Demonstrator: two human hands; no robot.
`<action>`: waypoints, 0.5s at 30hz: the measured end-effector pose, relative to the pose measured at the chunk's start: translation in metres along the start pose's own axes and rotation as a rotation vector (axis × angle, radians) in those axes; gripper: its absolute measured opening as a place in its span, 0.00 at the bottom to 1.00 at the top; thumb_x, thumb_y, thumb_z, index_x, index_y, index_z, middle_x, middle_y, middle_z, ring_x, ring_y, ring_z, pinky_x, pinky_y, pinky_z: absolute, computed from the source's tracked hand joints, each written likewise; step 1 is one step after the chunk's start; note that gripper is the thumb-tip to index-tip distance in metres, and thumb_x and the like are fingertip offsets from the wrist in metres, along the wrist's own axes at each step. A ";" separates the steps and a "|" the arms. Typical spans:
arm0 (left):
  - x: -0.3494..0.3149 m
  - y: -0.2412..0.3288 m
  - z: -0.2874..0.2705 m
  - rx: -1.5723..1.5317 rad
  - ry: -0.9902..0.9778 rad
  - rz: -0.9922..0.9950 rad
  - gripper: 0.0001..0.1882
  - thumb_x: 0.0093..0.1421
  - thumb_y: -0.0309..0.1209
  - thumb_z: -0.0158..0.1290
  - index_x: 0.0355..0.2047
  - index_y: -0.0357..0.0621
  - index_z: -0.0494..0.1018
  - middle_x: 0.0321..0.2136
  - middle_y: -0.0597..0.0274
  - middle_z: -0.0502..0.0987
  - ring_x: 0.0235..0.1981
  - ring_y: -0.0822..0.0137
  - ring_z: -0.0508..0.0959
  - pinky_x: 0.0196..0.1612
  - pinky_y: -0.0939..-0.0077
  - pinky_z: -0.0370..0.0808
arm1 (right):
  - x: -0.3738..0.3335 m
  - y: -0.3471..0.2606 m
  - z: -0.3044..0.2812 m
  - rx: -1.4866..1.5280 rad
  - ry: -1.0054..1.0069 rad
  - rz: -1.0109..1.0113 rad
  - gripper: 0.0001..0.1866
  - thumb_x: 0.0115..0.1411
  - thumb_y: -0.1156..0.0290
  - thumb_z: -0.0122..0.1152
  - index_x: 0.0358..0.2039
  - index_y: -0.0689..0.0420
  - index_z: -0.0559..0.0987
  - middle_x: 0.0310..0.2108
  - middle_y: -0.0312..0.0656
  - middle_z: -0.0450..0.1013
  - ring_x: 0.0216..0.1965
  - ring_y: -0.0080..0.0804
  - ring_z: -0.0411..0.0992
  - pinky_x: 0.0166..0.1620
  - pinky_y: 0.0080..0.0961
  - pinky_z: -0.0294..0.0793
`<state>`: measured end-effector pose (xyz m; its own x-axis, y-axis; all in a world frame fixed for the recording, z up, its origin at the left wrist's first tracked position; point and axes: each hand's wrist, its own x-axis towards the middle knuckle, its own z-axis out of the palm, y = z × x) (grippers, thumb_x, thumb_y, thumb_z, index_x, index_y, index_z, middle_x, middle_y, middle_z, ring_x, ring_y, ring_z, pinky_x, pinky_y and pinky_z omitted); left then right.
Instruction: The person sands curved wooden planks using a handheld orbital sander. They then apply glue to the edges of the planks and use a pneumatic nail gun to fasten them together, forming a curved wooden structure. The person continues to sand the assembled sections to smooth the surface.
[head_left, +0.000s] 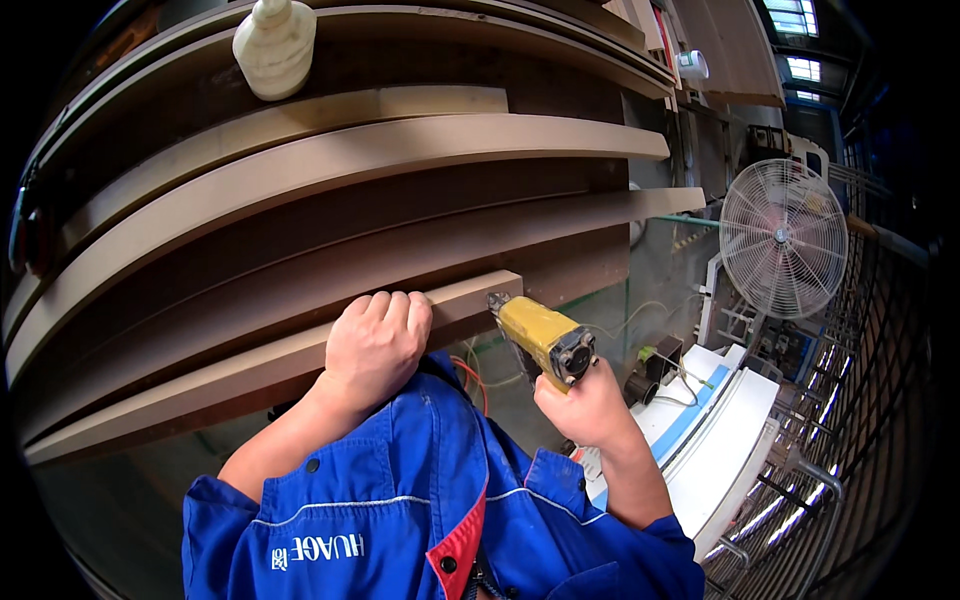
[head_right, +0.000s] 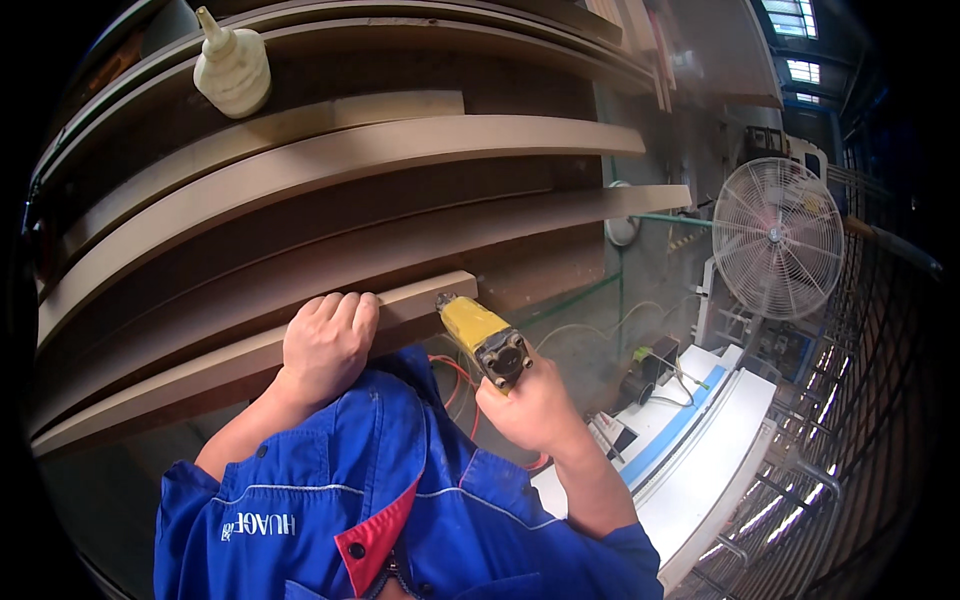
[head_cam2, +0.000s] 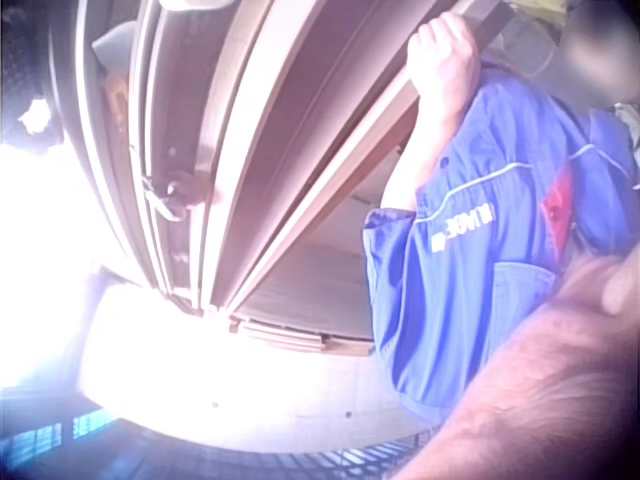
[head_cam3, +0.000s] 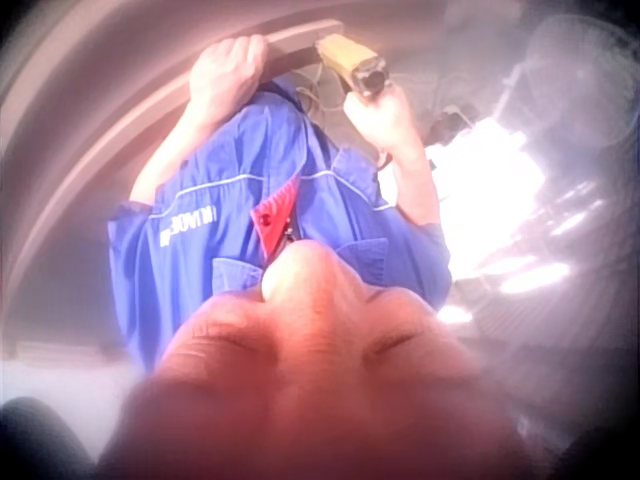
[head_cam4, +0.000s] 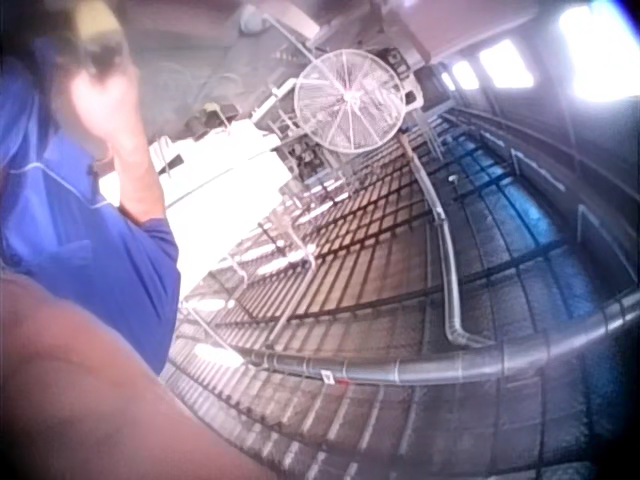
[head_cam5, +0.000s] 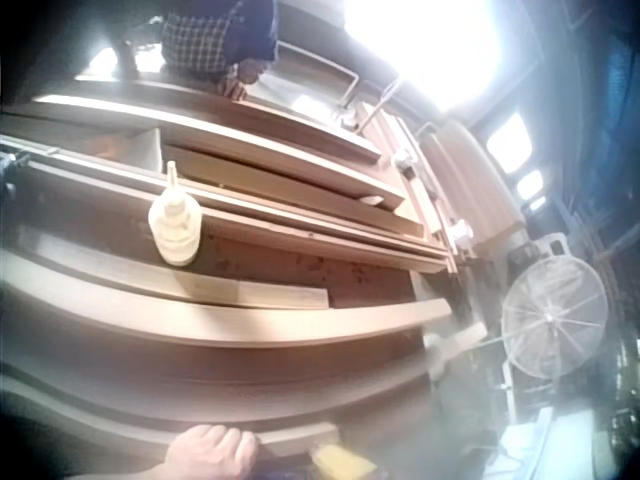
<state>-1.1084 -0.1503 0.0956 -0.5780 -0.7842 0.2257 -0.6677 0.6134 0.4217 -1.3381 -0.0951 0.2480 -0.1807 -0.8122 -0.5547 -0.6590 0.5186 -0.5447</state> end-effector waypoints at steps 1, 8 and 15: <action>-0.001 0.000 0.001 -0.002 0.006 0.002 0.06 0.59 0.28 0.55 0.37 0.43 0.73 0.24 0.64 0.71 0.27 0.66 0.76 0.33 0.70 0.73 | 0.000 0.002 0.000 -0.030 -0.019 0.014 0.12 0.58 0.76 0.60 0.43 0.65 0.79 0.27 0.41 0.76 0.30 0.28 0.74 0.35 0.30 0.75; 0.003 -0.001 -0.001 0.005 -0.006 0.018 0.07 0.58 0.28 0.54 0.37 0.42 0.73 0.24 0.64 0.71 0.27 0.65 0.76 0.33 0.70 0.73 | 0.000 0.005 -0.006 -0.026 -0.002 0.116 0.09 0.57 0.74 0.62 0.38 0.64 0.79 0.26 0.49 0.77 0.28 0.38 0.78 0.36 0.34 0.77; 0.001 -0.001 0.001 0.002 0.011 0.013 0.06 0.58 0.28 0.54 0.36 0.42 0.73 0.24 0.64 0.71 0.27 0.65 0.76 0.33 0.70 0.73 | 0.001 0.009 -0.010 -0.127 -0.010 0.042 0.06 0.57 0.75 0.61 0.34 0.63 0.78 0.24 0.46 0.75 0.25 0.31 0.74 0.33 0.33 0.75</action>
<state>-1.1089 -0.1518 0.0942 -0.5815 -0.7771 0.2407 -0.6612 0.6238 0.4168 -1.3516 -0.0941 0.2483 -0.2030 -0.7873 -0.5822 -0.7384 0.5136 -0.4371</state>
